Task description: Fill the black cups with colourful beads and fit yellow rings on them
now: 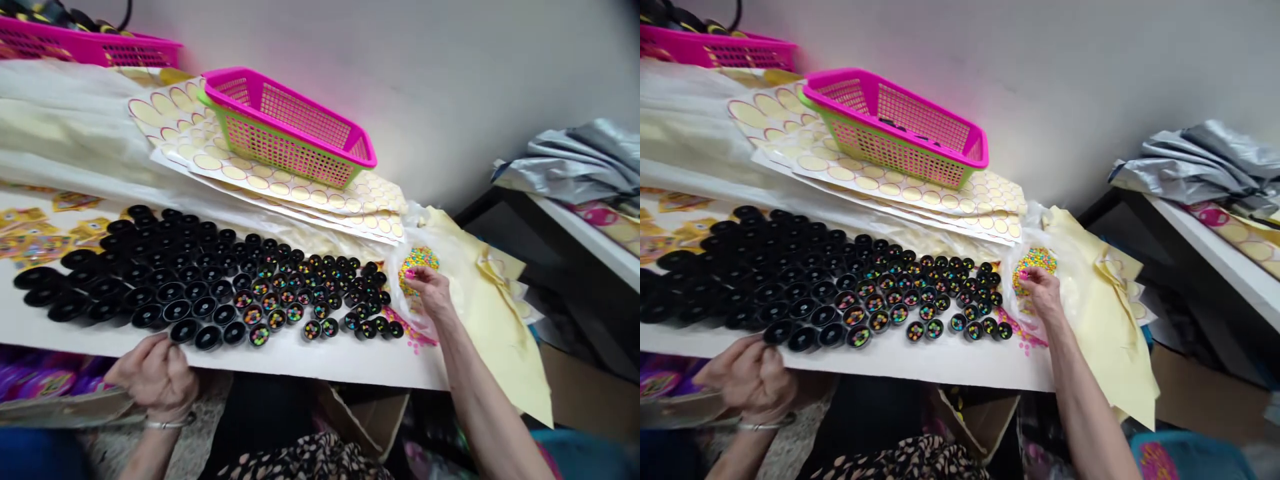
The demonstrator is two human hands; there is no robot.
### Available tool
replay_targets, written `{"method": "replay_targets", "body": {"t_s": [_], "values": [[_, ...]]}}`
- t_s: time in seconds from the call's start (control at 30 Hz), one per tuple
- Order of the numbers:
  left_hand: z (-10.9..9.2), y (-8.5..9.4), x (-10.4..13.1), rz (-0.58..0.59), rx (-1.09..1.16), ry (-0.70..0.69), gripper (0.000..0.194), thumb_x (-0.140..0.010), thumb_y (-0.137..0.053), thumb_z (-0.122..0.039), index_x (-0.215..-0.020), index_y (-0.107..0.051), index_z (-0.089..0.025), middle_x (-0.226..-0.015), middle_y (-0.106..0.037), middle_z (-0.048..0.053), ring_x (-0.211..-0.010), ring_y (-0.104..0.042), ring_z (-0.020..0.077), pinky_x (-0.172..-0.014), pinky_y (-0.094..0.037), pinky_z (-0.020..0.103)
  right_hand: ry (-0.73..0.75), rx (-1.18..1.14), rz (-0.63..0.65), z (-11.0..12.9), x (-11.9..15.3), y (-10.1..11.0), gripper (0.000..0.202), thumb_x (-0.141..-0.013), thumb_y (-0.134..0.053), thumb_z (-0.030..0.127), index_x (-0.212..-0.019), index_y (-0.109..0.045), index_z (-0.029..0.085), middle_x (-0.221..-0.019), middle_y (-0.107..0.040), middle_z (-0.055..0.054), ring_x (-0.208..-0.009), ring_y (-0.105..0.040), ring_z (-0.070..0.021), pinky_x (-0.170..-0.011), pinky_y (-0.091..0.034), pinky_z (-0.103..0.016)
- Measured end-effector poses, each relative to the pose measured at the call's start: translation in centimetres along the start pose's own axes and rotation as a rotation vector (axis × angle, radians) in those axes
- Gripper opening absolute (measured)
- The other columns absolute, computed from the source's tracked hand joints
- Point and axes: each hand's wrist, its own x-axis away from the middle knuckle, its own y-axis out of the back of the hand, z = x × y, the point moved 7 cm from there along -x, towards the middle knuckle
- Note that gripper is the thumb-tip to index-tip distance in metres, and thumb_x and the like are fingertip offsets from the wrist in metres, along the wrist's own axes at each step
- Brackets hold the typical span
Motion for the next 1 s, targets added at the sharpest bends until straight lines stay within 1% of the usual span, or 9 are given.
{"method": "replay_targets", "body": {"t_s": [0.07, 0.13, 0.27, 0.4, 0.57, 0.73, 0.83, 0.93, 1.0], "values": [[-1.4, 0.5, -0.1, -0.04, -0.068, -0.106, 0.018, -0.08, -0.051, -0.031, -0.088, -0.06, -0.018, -0.1, -0.061, 0.007, -0.099, -0.053, 0.0237, -0.096, -0.032, 0.047, 0.024, -0.119, 0.041, 2.2, 1.0, -1.1, 0.027, -0.052, -0.076, 0.026, -0.074, -0.063, 0.018, -0.07, -0.062, 0.0, -0.065, -0.056, -0.0136, -0.062, -0.047, -0.028], [-2.9, 1.0, -0.3, -0.061, -0.128, -0.195, 0.017, -0.081, -0.05, -0.025, -0.091, -0.06, -0.017, -0.098, -0.062, 0.009, -0.096, -0.054, 0.0232, -0.09, -0.036, 0.044, 0.033, -0.19, 0.152, 5.1, 2.3, -3.7, 0.027, -0.054, -0.078, 0.025, -0.077, -0.066, 0.019, -0.072, -0.063, 0.0, -0.067, -0.057, -0.0136, -0.063, -0.047, -0.028], [-3.9, 1.2, -0.4, -0.007, -0.168, -0.209, 0.018, -0.082, -0.047, -0.019, -0.096, -0.058, -0.016, -0.1, -0.059, 0.01, -0.097, -0.051, 0.0222, -0.088, -0.036, 0.041, 0.087, -0.19, 0.505, 11.2, 5.5, -12.4, 0.023, -0.064, -0.074, 0.025, -0.086, -0.068, 0.021, -0.078, -0.065, 0.0, -0.07, -0.058, -0.0138, -0.066, -0.047, -0.028], [-3.9, 1.3, -0.2, 0.032, -0.173, -0.2, 0.022, -0.082, -0.048, -0.015, -0.101, -0.057, -0.017, -0.104, -0.057, 0.01, -0.099, -0.049, 0.0218, -0.089, -0.035, 0.041, 0.383, -0.052, 0.832, 15.9, 8.8, -21.2, 0.014, -0.075, -0.062, 0.02, -0.088, -0.066, 0.019, -0.082, -0.063, -0.001, -0.076, -0.055, -0.0145, -0.072, -0.044, -0.03], [-4.1, 1.5, -0.3, 0.027, -0.142, -0.193, 0.023, -0.082, -0.047, -0.014, -0.103, -0.056, -0.017, -0.104, -0.056, 0.01, -0.099, -0.047, 0.0218, -0.088, -0.037, 0.04, 0.791, 0.444, 0.901, 17.6, 10.8, -27.5, 0.017, -0.081, -0.049, 0.012, -0.084, -0.064, 0.018, -0.082, -0.058, -0.004, -0.082, -0.049, -0.0172, -0.072, -0.037, -0.03], [-4.2, 1.5, -0.3, 0.02, -0.148, -0.208, 0.025, -0.081, -0.048, -0.014, -0.105, -0.055, -0.018, -0.103, -0.055, 0.01, -0.096, -0.048, 0.0219, -0.085, -0.038, 0.039, 1.08, 0.852, 0.914, 18.1, 13.1, -30.0, 0.016, -0.074, -0.048, 0.007, -0.076, -0.061, 0.016, -0.082, -0.055, -0.009, -0.079, -0.043, -0.0205, -0.062, -0.029, -0.032], [-4.2, 1.5, -0.3, 0.015, -0.138, -0.211, 0.026, -0.081, -0.048, -0.013, -0.105, -0.055, -0.019, -0.104, -0.055, 0.01, -0.097, -0.047, 0.0224, -0.084, -0.038, 0.04, 1.098, 0.881, 0.907, 18.6, 13.3, -30.3, 0.016, -0.073, -0.048, 0.007, -0.076, -0.062, 0.016, -0.083, -0.055, -0.01, -0.08, -0.043, -0.0217, -0.062, -0.028, -0.032], [-4.1, 1.5, -0.3, 0.014, -0.123, -0.21, 0.026, -0.081, -0.048, -0.014, -0.105, -0.056, -0.019, -0.104, -0.055, 0.01, -0.096, -0.048, 0.0222, -0.085, -0.038, 0.04, 0.96, 0.697, 0.852, 19.0, 11.8, -28.3, 0.021, -0.08, -0.044, 0.011, -0.082, -0.064, 0.018, -0.082, -0.056, -0.008, -0.08, -0.046, -0.0201, -0.067, -0.032, -0.032], [-4.1, 1.5, -0.3, 0.016, -0.12, -0.212, 0.025, -0.081, -0.049, -0.014, -0.105, -0.056, -0.018, -0.104, -0.056, 0.01, -0.096, -0.049, 0.022, -0.085, -0.037, 0.04, 0.791, 0.503, 0.763, 18.1, 9.8, -24.6, 0.021, -0.085, -0.044, 0.019, -0.089, -0.065, 0.02, -0.084, -0.058, -0.005, -0.08, -0.05, -0.0184, -0.07, -0.036, -0.031]]}}
